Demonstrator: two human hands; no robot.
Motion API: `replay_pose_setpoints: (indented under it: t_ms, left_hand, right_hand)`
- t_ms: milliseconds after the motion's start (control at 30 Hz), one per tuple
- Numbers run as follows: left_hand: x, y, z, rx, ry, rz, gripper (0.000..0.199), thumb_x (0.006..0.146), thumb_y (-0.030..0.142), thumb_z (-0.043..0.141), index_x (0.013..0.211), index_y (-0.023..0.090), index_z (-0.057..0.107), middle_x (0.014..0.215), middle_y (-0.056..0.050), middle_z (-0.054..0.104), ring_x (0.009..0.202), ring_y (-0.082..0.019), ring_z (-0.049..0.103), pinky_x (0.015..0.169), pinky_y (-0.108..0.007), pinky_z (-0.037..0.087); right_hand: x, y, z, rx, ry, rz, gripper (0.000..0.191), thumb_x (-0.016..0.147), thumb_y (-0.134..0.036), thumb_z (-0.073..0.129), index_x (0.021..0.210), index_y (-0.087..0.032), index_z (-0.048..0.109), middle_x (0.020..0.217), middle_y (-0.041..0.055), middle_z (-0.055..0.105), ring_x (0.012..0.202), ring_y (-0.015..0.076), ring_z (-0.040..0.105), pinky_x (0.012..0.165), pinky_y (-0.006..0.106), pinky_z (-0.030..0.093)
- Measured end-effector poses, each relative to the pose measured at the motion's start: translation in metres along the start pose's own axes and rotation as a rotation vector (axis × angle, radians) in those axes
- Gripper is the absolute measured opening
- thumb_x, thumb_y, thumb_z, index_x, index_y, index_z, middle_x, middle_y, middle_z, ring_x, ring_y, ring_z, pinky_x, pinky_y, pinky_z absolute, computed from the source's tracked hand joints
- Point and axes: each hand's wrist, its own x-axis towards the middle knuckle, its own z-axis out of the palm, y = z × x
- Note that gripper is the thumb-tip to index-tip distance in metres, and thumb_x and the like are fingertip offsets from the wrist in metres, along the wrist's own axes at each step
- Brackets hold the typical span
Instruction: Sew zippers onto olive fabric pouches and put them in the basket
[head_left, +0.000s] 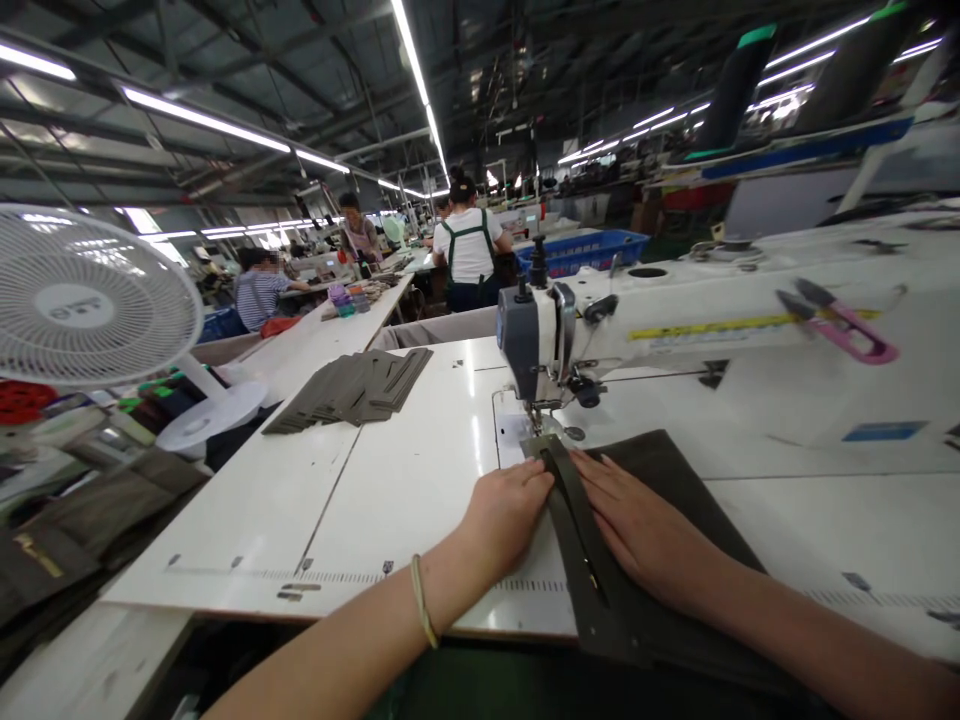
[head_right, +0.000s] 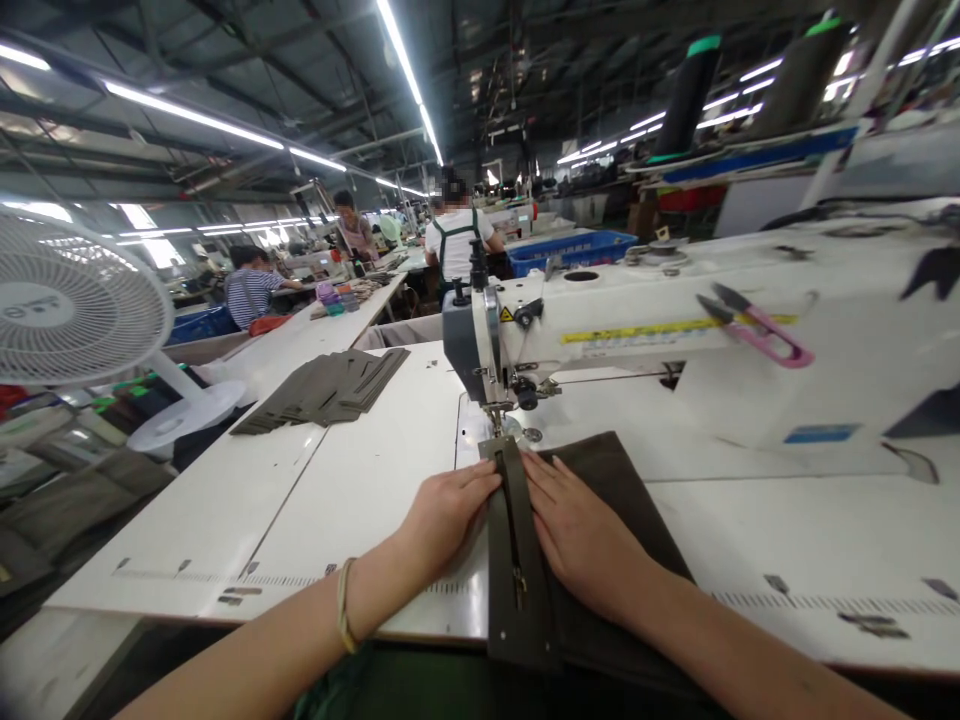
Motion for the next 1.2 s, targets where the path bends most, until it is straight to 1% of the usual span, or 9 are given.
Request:
replay_pose_setpoints:
  t_ms: [100, 300, 433, 533, 700, 767, 933, 1100, 1200]
  left_hand:
    - [0.001, 0.001, 0.008, 0.003, -0.062, -0.007, 0.018, 0.081, 0.008, 0.049, 0.094, 0.011, 0.061, 0.106, -0.013, 0.065, 0.101, -0.021, 0.062, 0.088, -0.033, 0.053]
    - [-0.001, 0.0, 0.002, -0.058, -0.126, -0.03, 0.02, 0.084, 0.011, 0.049, 0.1, 0.012, 0.06, 0.113, -0.012, 0.062, 0.111, -0.022, 0.056, 0.096, -0.037, 0.048]
    - [0.004, 0.001, -0.002, -0.039, -0.21, -0.028, 0.015, 0.086, 0.011, 0.048, 0.093, 0.012, 0.061, 0.116, -0.015, 0.06, 0.113, -0.023, 0.054, 0.1, -0.041, 0.044]
    - [0.007, 0.001, -0.002, -0.027, -0.251, -0.027, 0.015, 0.088, 0.013, 0.045, 0.09, 0.011, 0.061, 0.117, -0.017, 0.059, 0.113, -0.024, 0.054, 0.099, -0.041, 0.044]
    - [0.007, -0.005, 0.0, -0.006, -0.203, 0.044, 0.025, 0.092, 0.013, 0.034, 0.097, 0.01, 0.058, 0.115, -0.017, 0.06, 0.113, -0.023, 0.054, 0.096, -0.042, 0.048]
    - [0.007, -0.007, 0.001, 0.006, -0.185, 0.073, 0.025, 0.092, 0.012, 0.034, 0.098, 0.01, 0.058, 0.114, -0.016, 0.061, 0.111, -0.023, 0.055, 0.095, -0.04, 0.048]
    - [0.008, -0.008, -0.001, 0.023, -0.188, 0.111, 0.022, 0.089, 0.01, 0.038, 0.104, 0.011, 0.055, 0.113, -0.017, 0.06, 0.111, -0.023, 0.055, 0.094, -0.04, 0.049]
    - [0.008, -0.009, -0.003, 0.034, -0.214, 0.12, 0.025, 0.089, 0.008, 0.036, 0.107, 0.012, 0.052, 0.11, -0.015, 0.061, 0.111, -0.023, 0.054, 0.091, -0.04, 0.05]
    - [0.009, -0.009, -0.003, 0.064, -0.213, 0.122, 0.024, 0.088, 0.009, 0.036, 0.105, 0.013, 0.053, 0.11, -0.014, 0.061, 0.109, -0.023, 0.056, 0.091, -0.039, 0.051]
  right_hand:
    - [-0.001, 0.001, 0.002, 0.009, 0.017, -0.007, 0.053, 0.087, -0.013, 0.032, 0.14, -0.012, 0.029, 0.133, 0.0165, 0.045, 0.126, 0.022, 0.039, 0.1, 0.047, 0.037]
    - [-0.001, 0.0, 0.002, -0.012, 0.033, -0.003, 0.056, 0.086, -0.011, 0.033, 0.142, -0.011, 0.024, 0.135, 0.0156, 0.043, 0.126, 0.0209, 0.039, 0.101, 0.044, 0.037]
    - [-0.001, -0.001, 0.003, -0.027, 0.068, 0.037, 0.052, 0.088, -0.017, 0.036, 0.14, -0.012, 0.029, 0.136, 0.0128, 0.043, 0.125, 0.0204, 0.04, 0.102, 0.042, 0.038]
    - [0.003, -0.005, 0.002, -0.04, 0.086, 0.081, 0.049, 0.088, -0.018, 0.036, 0.136, -0.015, 0.037, 0.135, 0.0107, 0.046, 0.124, 0.0209, 0.041, 0.101, 0.042, 0.038]
    - [0.009, -0.012, -0.002, -0.007, 0.075, 0.162, 0.05, 0.086, -0.018, 0.039, 0.136, -0.02, 0.038, 0.132, 0.01, 0.049, 0.122, 0.0233, 0.043, 0.101, 0.044, 0.035]
    - [0.01, -0.013, -0.005, 0.013, 0.065, 0.179, 0.048, 0.087, -0.02, 0.041, 0.135, -0.02, 0.039, 0.132, 0.0109, 0.048, 0.122, 0.0243, 0.042, 0.102, 0.044, 0.033]
    - [0.011, -0.011, -0.01, 0.089, 0.027, 0.208, 0.047, 0.088, -0.025, 0.042, 0.135, -0.019, 0.039, 0.133, 0.0142, 0.046, 0.122, 0.0267, 0.042, 0.102, 0.047, 0.032]
    - [0.011, -0.009, -0.009, 0.13, -0.003, 0.222, 0.049, 0.089, -0.027, 0.04, 0.137, -0.02, 0.035, 0.137, 0.0143, 0.042, 0.125, 0.027, 0.038, 0.102, 0.047, 0.03]
    - [0.011, -0.009, -0.009, 0.13, 0.004, 0.226, 0.048, 0.089, -0.028, 0.04, 0.136, -0.019, 0.037, 0.135, 0.0145, 0.044, 0.124, 0.0269, 0.039, 0.103, 0.047, 0.03]
